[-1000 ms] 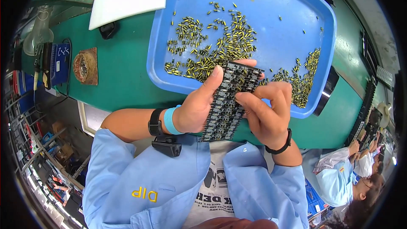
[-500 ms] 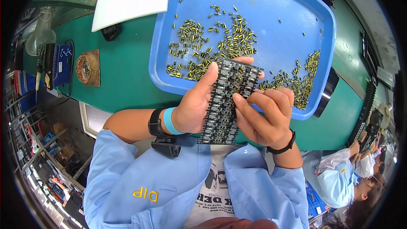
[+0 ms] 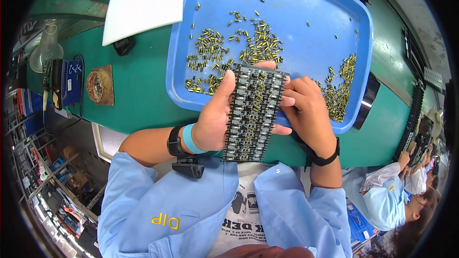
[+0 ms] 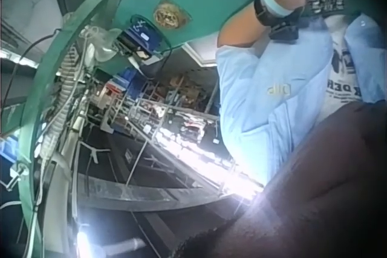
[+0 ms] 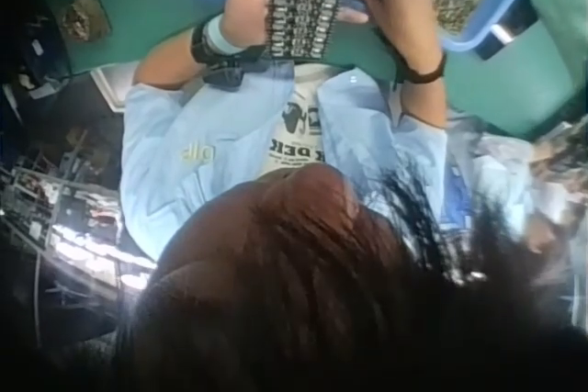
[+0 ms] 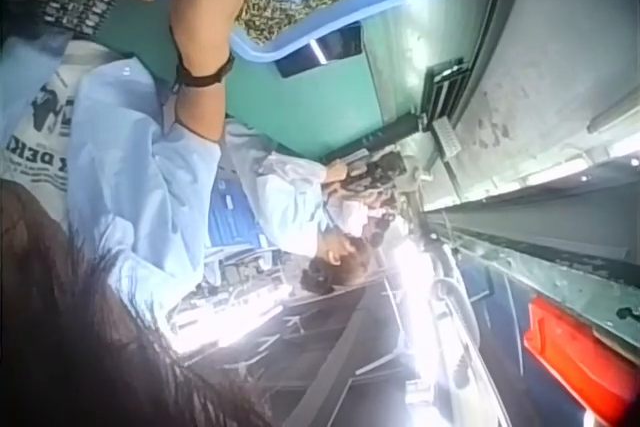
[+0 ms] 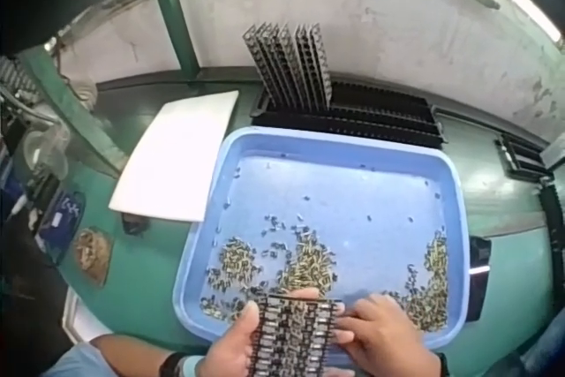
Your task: The person picks up a circuit board and inserts small electronic components into it by hand, repeating this process until the board is full. Then, the person places the board onto a rack and picks up another board to repeat the task.
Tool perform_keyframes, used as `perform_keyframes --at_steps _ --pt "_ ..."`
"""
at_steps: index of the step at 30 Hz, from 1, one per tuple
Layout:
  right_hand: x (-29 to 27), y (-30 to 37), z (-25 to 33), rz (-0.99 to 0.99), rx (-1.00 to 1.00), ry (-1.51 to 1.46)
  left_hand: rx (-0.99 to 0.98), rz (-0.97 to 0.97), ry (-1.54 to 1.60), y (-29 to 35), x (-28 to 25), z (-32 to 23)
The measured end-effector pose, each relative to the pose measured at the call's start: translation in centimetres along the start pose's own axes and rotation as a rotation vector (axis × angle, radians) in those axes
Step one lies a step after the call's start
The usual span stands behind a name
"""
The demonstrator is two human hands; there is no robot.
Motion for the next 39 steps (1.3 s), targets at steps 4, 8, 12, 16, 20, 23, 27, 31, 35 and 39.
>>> perform_keyframes --at_steps 4,8,12,16,20,23,27,31,35,39 --pt "-0.9 0.7 -0.6 -0.113 0.057 -0.094 -0.030 -0.024 -0.050 -0.1 -0.1 0.1" --pt "-1.9 1.3 -1.9 -0.274 0.160 -0.439 -0.032 -0.036 -0.058 -0.1 -0.3 -0.1" --pt "-2.5 1.8 -2.3 -0.345 0.208 -0.666 -0.021 -0.042 -0.051 0.2 -0.5 -0.2" --pt "-1.9 2.2 -2.6 -0.353 0.243 -0.780 0.004 -0.031 -0.025 -0.2 -0.4 -0.2" --pt "-0.8 2.9 -3.4 -0.339 0.325 -0.946 0.007 -0.043 -0.013 -0.2 -0.4 -0.2" --pt "-0.4 2.9 -3.6 -0.339 0.335 -1.011 -0.010 -0.049 -0.032 -0.1 -0.5 -0.1" --pt "-1.0 2.3 -3.3 -0.363 0.227 -0.963 -0.034 -0.048 -0.071 -0.1 -0.5 0.0" --pt "-1.4 2.1 -2.6 -0.379 0.136 -0.920 -0.041 -0.058 -0.090 -0.2 -0.4 0.0" --pt "-0.4 2.2 -2.7 -0.361 0.197 -1.062 -0.049 -0.058 -0.110 -0.1 -0.3 0.1" --pt "0.1 2.0 -2.5 -0.336 0.232 -1.134 -0.049 -0.065 -0.101 0.0 -0.4 0.1"
Point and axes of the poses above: each hand's wrist, its own y-axis away from the middle knuckle, its own x-axis out of the palm, z = x × y, the point moved 10 cm from there along -y, towards the middle knuckle, and after that the axes turned 6 degrees about z, right-handed, at the moved point
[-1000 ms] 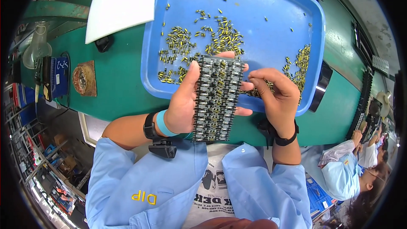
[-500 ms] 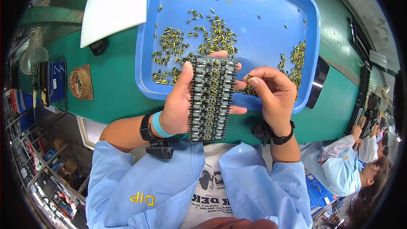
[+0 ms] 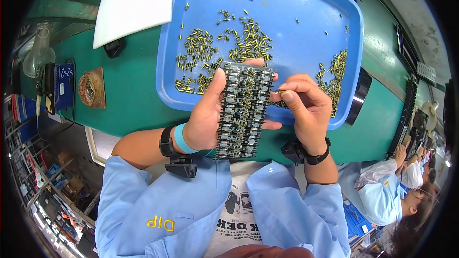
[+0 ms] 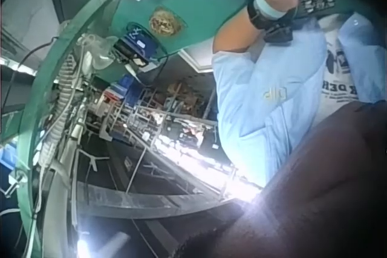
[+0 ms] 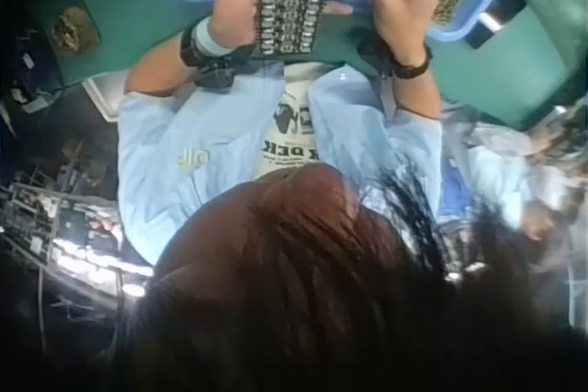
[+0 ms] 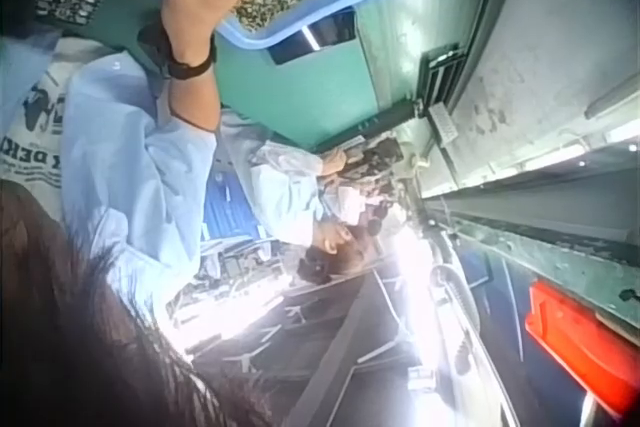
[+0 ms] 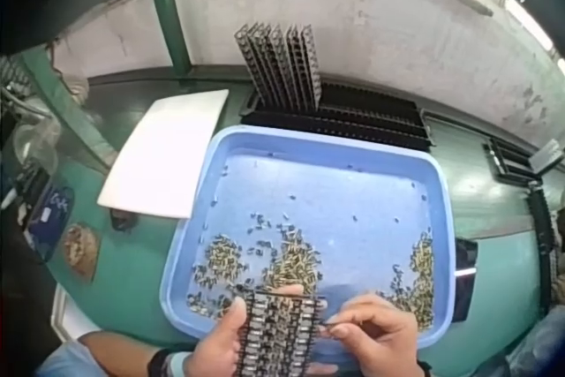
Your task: The person picks up a circuit board and inserts small electronic components into it by hand, repeating this process until the board is full. Then, the person places the board onto a rack and picks up another board to repeat the task.
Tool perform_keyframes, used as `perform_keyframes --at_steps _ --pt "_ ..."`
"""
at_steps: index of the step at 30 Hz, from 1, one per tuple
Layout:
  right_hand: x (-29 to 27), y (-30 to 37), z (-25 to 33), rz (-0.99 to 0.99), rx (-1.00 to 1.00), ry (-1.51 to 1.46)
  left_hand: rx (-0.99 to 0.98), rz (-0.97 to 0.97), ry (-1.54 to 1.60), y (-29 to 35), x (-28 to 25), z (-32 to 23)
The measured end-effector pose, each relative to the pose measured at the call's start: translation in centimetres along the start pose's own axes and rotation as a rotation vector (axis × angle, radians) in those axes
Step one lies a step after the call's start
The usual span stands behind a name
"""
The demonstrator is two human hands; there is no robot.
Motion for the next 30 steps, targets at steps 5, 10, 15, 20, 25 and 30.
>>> perform_keyframes --at_steps 5,10,15,20,25,30 --pt "1.3 0.0 3.2 0.087 -0.275 0.495 0.018 -0.001 0.031 0.0 0.0 0.1" --pt "5.0 1.1 4.9 0.200 -0.507 0.842 0.043 -0.019 -0.045 -0.4 -0.3 -0.1" --pt "5.8 1.4 4.6 0.218 -0.499 0.897 0.026 -0.032 -0.107 -0.2 -0.5 0.0" --pt "6.5 2.0 4.8 0.219 -0.551 1.014 0.045 0.014 -0.056 -0.1 -0.2 0.0" --pt "7.2 2.8 5.3 0.213 -0.631 1.133 0.031 -0.006 -0.090 -0.1 -0.3 0.2" --pt "8.4 3.7 5.2 0.250 -0.725 1.308 0.028 -0.025 -0.150 -0.1 -0.5 0.2"
Point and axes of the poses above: each hand's wrist, its own y-axis away from the middle knuckle, its own x-axis out of the palm, z = x × y, the point moved 10 cm from there along -y, towards the middle knuckle, and after that the axes turned 6 degrees about z, right-handed, at the moved point
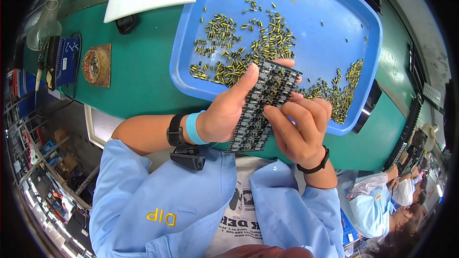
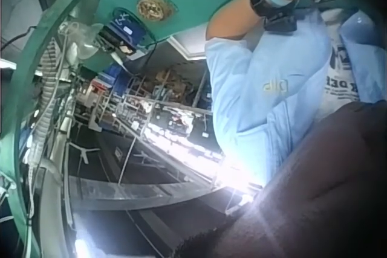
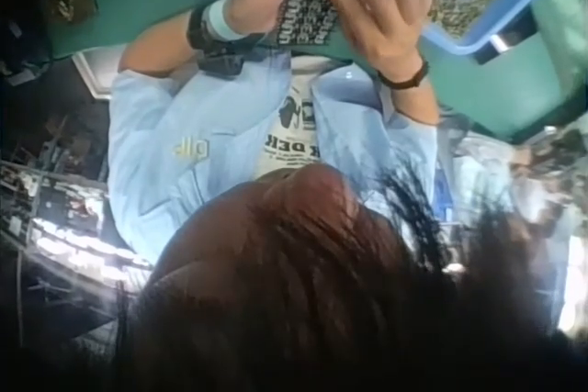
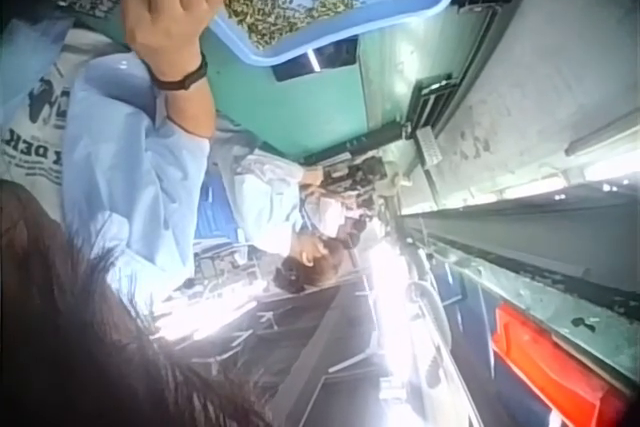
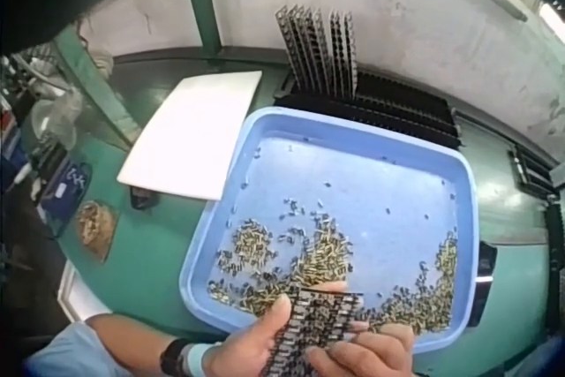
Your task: The person picks up a circuit board and inserts small electronic components into it by hand, repeating this process until the board is full. Then, the person places the board onto a rack and picks up another board to repeat the task.
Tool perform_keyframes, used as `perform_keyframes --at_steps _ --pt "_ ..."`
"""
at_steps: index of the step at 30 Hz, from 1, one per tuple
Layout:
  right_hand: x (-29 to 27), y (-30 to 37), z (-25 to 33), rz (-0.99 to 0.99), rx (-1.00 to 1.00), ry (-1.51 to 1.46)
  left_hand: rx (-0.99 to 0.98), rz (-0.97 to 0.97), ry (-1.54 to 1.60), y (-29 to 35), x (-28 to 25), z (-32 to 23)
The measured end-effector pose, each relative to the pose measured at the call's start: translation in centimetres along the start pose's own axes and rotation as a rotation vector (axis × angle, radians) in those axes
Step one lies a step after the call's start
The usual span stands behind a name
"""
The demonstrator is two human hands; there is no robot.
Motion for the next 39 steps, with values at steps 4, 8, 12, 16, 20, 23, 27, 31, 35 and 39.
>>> perform_keyframes --at_steps 4,8,12,16,20,23,27,31,35,39 --pt "0.0 -0.1 0.1 -0.011 -0.030 0.011 0.006 -0.002 0.014 0.0 -0.1 -0.1" --pt "-0.7 0.3 0.3 -0.085 -0.012 -0.023 0.011 0.035 0.090 -0.2 0.4 -0.4" --pt "-0.4 -0.1 0.1 -0.063 -0.007 -0.024 -0.004 0.037 0.112 -0.1 -0.1 0.0" --pt "-0.5 -0.2 0.0 -0.050 -0.017 -0.027 0.002 0.034 0.142 -0.1 0.4 -0.5" --pt "-0.5 -0.1 0.0 -0.051 -0.028 -0.029 -0.013 0.045 0.140 -0.1 0.1 -0.3" --pt "-1.6 0.1 -2.4 -0.057 0.069 -0.232 -0.002 0.070 0.154 -0.3 0.3 -0.7" --pt "-0.8 0.8 -7.3 -0.057 0.382 -0.334 0.006 0.129 0.264 -0.2 0.9 -1.1" --pt "2.0 1.0 -8.4 0.175 0.426 -0.312 -0.008 0.140 0.306 -0.1 1.0 -0.6" --pt "3.9 1.4 -8.1 0.329 0.358 -0.277 -0.026 0.120 0.311 -0.2 0.9 -0.3" --pt "2.8 1.2 -7.9 0.237 0.355 -0.296 -0.035 0.098 0.306 -0.2 0.8 0.0"
Point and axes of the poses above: each hand's wrist, its own y-axis away from the middle knuckle, its own x-axis out of the palm, z = x × y, the point moved 10 cm from there along -y, towards the middle knuckle, and after that the axes turned 6 degrees about z, right-handed, at the moved point
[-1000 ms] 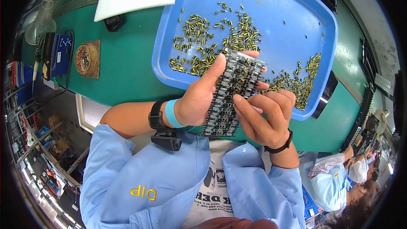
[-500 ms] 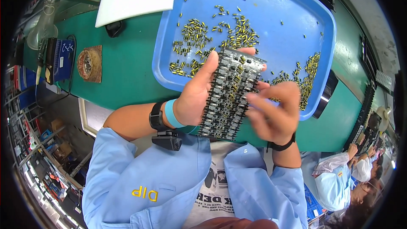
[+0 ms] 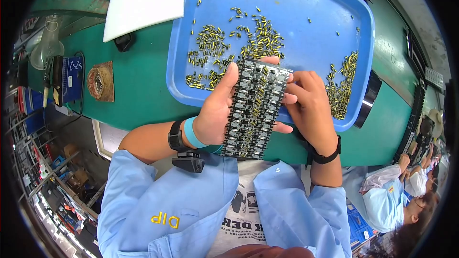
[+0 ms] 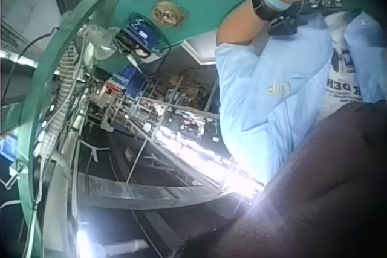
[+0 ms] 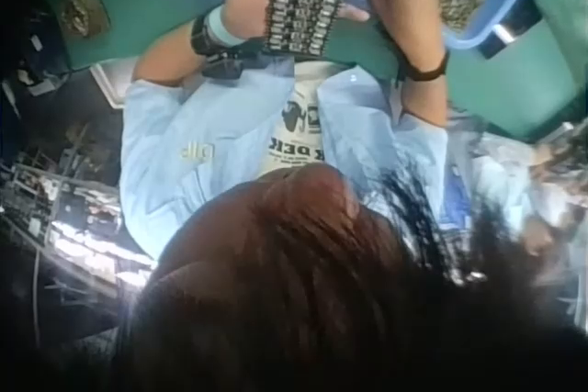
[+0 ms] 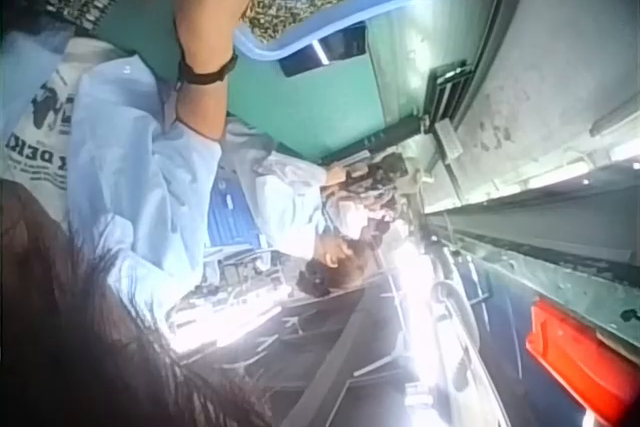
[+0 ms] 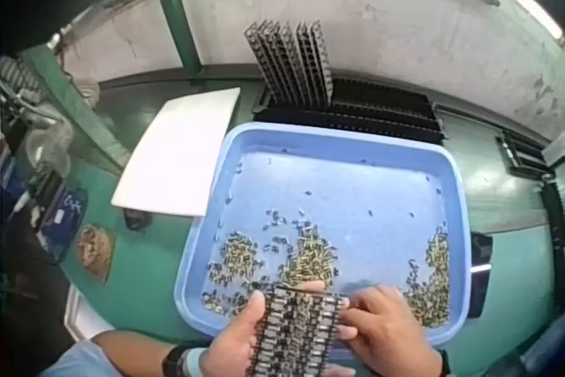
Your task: The person picks up a circuit board and inserts small electronic components into it by hand, repeating this process until the board is full. Then, the person places the board onto a rack and picks up another board to repeat the task.
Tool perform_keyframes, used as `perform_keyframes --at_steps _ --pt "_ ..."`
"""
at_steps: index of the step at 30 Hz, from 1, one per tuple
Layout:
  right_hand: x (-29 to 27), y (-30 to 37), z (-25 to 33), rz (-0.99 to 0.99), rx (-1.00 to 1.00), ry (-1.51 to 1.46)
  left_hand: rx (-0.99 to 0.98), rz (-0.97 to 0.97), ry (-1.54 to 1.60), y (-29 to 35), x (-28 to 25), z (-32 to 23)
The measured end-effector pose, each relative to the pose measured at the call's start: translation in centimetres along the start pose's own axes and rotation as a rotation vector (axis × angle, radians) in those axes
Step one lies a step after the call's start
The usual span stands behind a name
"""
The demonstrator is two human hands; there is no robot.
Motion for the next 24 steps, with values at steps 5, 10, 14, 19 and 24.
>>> perform_keyframes --at_steps 5,10,14,19,24 --pt "-1.4 1.6 -2.8 -0.225 0.278 -0.547 0.032 0.008 0.004 0.0 0.2 -0.3" --pt "-1.2 2.0 -3.3 -0.306 0.294 -0.899 0.015 -0.027 -0.078 0.1 -0.2 -0.7" --pt "-0.3 2.1 -3.7 -0.267 0.322 -1.022 0.008 -0.028 -0.078 0.0 -0.3 -0.6" --pt "-1.2 1.4 -2.6 -0.241 0.208 -0.953 0.011 -0.041 -0.079 0.0 -0.4 -0.6" --pt "-1.6 1.0 -1.9 -0.208 0.125 -0.627 0.020 -0.044 -0.070 0.0 -0.5 -0.5"
Point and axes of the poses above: each hand's wrist, its own y-axis away from the middle knuckle, its own x-axis out of the palm, z = x × y, the point moved 10 cm from there along -y, towards the middle knuckle, and after that the axes turned 6 degrees about z, right-handed, at the moved point
